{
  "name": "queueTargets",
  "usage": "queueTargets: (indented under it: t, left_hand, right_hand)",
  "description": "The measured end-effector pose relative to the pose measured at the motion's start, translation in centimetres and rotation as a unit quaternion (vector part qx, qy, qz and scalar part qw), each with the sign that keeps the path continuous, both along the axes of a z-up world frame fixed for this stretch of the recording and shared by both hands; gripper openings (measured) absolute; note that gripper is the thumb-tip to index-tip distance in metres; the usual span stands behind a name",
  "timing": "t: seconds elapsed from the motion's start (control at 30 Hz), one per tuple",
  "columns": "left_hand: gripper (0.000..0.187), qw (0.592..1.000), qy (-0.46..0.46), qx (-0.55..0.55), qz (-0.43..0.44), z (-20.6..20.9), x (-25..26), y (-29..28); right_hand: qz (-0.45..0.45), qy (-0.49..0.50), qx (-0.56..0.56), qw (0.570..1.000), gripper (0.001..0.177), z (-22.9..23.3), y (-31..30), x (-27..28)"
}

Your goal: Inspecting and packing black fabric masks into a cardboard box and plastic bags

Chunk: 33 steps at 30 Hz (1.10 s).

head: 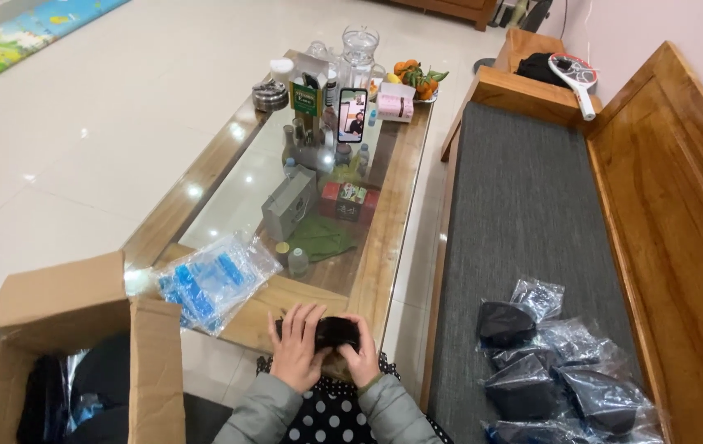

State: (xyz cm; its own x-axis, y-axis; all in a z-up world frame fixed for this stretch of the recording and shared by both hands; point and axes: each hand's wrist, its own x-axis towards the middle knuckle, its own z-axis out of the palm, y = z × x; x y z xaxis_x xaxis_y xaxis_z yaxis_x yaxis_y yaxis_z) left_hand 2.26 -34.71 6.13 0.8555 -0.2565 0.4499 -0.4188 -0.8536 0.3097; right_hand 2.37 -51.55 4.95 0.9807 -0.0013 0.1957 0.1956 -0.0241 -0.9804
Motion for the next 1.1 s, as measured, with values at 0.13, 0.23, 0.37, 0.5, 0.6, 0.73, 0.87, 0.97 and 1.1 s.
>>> queueTargets:
  t: [0.13,0.23,0.37,0.5,0.6,0.73,0.87,0.97,1.1]
  left_hand:
    - [0.091,0.999,0.016,0.009,-0.033,-0.5,0.1,-0.4]
    - [0.076,0.998,0.022,-0.040,-0.041,-0.8,0.1,-0.8]
    - [0.065,0.997,-0.004,-0.068,-0.036,-1.3,0.1,-1.2]
    - [0.059,0.997,-0.013,-0.059,-0.053,-0.7,0.7,-1.0]
    - [0.066,0.997,-0.026,-0.030,-0.069,-1.0,0.5,-0.8]
    - [0.071,0.995,-0.037,-0.015,-0.091,2.2,0.4,-0.6]
    - [0.067,0.998,-0.037,0.004,-0.056,0.9,-0.9,-0.9]
    - [0.069,0.998,-0.025,-0.049,-0.008,0.9,-1.5,-1.5]
    - [0.077,0.953,-0.081,-0.272,0.105,0.2,-4.3,-2.0]
  right_hand:
    - [0.020,0.007,-0.006,1.000,0.047,0.9,0.2,0.2]
    - [0.015,0.009,-0.010,1.000,0.042,-0.4,-0.2,0.7]
    - [0.005,0.025,-0.018,1.000,0.029,-0.6,-0.3,0.7]
    - [-0.011,0.023,-0.004,1.000,0.020,-1.1,-0.4,0.8]
    - [-0.036,0.018,-0.002,0.999,0.025,-1.7,-0.3,0.6]
    - [-0.058,0.001,0.011,0.998,0.028,-0.5,0.4,0.1]
    - [-0.040,-0.018,-0.032,0.998,0.033,-0.8,0.1,-0.9]
    - [-0.029,0.013,-0.021,0.999,0.026,-0.3,0.0,-0.7]
    - [-0.113,0.111,0.106,0.982,0.041,-1.1,0.6,-1.2]
